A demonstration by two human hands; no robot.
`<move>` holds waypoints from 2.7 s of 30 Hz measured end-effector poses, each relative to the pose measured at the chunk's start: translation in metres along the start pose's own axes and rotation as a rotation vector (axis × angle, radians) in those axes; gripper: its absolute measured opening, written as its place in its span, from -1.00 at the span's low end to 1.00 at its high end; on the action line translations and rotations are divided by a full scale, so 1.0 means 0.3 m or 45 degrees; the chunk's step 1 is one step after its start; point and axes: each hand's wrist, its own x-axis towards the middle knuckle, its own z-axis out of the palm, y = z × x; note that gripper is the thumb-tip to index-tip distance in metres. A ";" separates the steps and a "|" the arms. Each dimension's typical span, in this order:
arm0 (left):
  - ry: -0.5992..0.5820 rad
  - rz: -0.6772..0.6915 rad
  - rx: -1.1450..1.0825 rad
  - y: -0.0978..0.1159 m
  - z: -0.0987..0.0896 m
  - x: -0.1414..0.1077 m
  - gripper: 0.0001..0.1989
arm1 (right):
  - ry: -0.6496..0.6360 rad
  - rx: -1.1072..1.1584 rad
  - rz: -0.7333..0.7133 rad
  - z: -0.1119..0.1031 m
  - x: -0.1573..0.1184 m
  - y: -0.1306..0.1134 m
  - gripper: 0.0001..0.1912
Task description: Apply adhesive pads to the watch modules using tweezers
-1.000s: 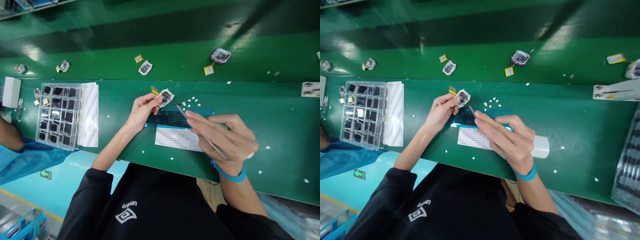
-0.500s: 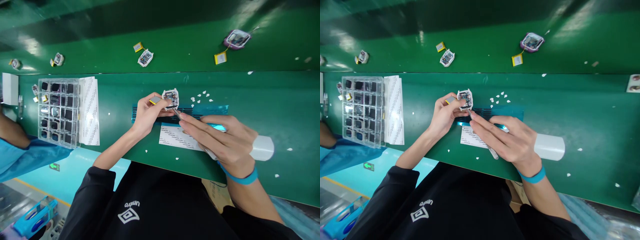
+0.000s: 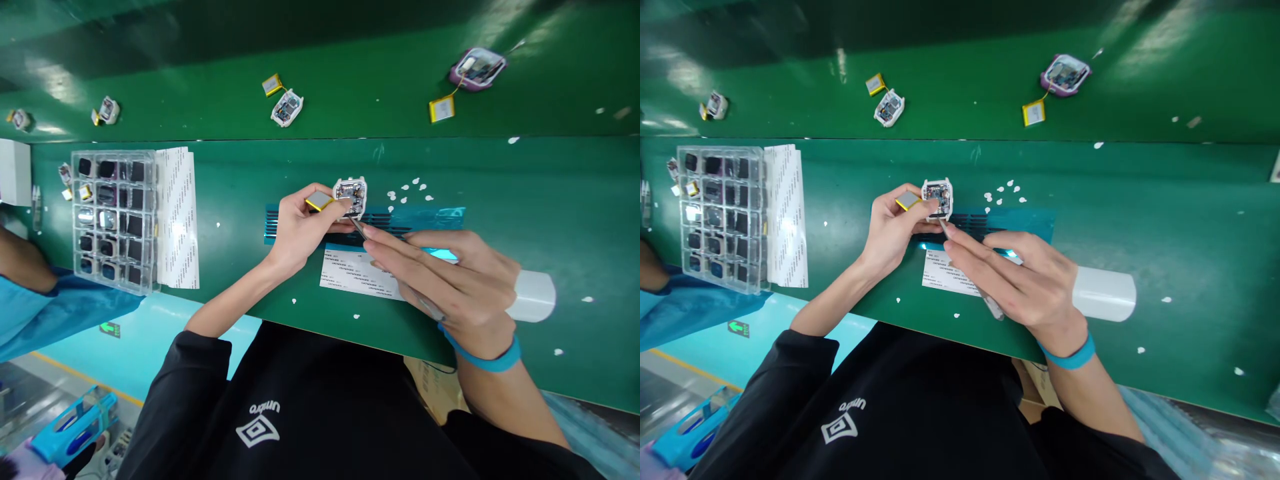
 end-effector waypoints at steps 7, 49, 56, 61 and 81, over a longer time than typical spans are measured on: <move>0.058 0.199 0.163 -0.022 0.003 -0.009 -0.74 | 0.053 0.194 0.141 0.020 -0.016 0.003 -0.12; 0.500 0.942 1.524 0.134 -0.442 0.546 -0.66 | 0.321 -0.092 -0.052 0.037 -0.011 0.028 -0.18; 0.061 0.984 0.866 0.199 -0.320 0.339 -0.57 | 0.356 -0.048 -0.003 0.032 -0.013 0.023 -0.38; -0.263 0.582 0.515 0.137 -0.114 0.101 -0.61 | 0.439 0.165 0.210 0.037 -0.008 0.006 -0.56; -0.574 0.359 0.563 0.017 0.005 -0.083 -0.68 | 0.240 0.158 0.402 0.044 -0.002 -0.004 -0.63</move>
